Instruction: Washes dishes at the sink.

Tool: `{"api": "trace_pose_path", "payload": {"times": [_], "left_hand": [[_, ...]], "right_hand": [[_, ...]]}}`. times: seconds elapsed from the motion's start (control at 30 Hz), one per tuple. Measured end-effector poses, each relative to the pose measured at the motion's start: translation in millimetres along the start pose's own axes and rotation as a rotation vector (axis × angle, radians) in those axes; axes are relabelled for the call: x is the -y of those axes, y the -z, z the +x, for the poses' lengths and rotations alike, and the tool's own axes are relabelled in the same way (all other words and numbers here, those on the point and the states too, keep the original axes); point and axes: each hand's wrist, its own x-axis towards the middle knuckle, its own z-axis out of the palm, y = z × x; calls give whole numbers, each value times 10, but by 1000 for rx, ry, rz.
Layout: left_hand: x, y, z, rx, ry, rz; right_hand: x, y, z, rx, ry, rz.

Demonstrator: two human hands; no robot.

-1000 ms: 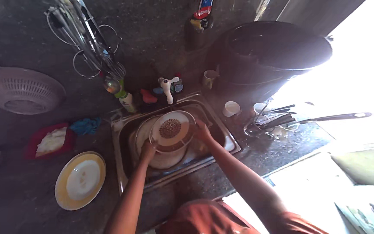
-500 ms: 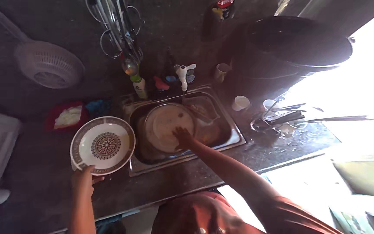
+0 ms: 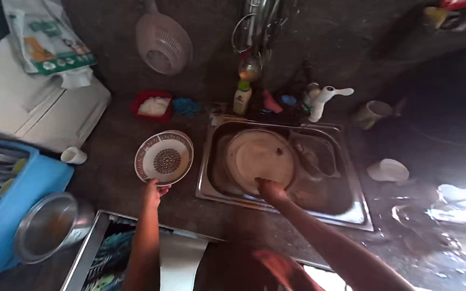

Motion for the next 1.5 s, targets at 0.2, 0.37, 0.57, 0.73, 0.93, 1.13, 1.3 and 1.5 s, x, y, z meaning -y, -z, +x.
{"api": "trace_pose_path", "payload": {"times": [0.2, 0.37, 0.57, 0.73, 0.93, 1.13, 1.3, 1.5], "left_hand": [[38, -152, 225, 0, 18, -52], [-5, -176, 320, -9, -12, 55], [97, -165, 313, 19, 1, 192], [140, -419, 240, 34, 10, -349], [-31, -560, 380, 60, -24, -359], [-112, -756, 286, -96, -158, 45], [474, -1699, -915, 524, -419, 323], [566, -2852, -1299, 994, -28, -2]], "right_hand": [[-138, -206, 153, -7, 38, -34], [-109, -284, 171, 26, 112, -198], [-231, -201, 40, -165, 292, -89], [-286, -72, -92, -666, 382, 275], [-258, 529, -389, -845, 153, 583], [-673, 941, -449, -973, 114, 791], [-666, 1036, -694, -901, 104, 522], [-639, 392, -348, -891, 463, 112]]}}
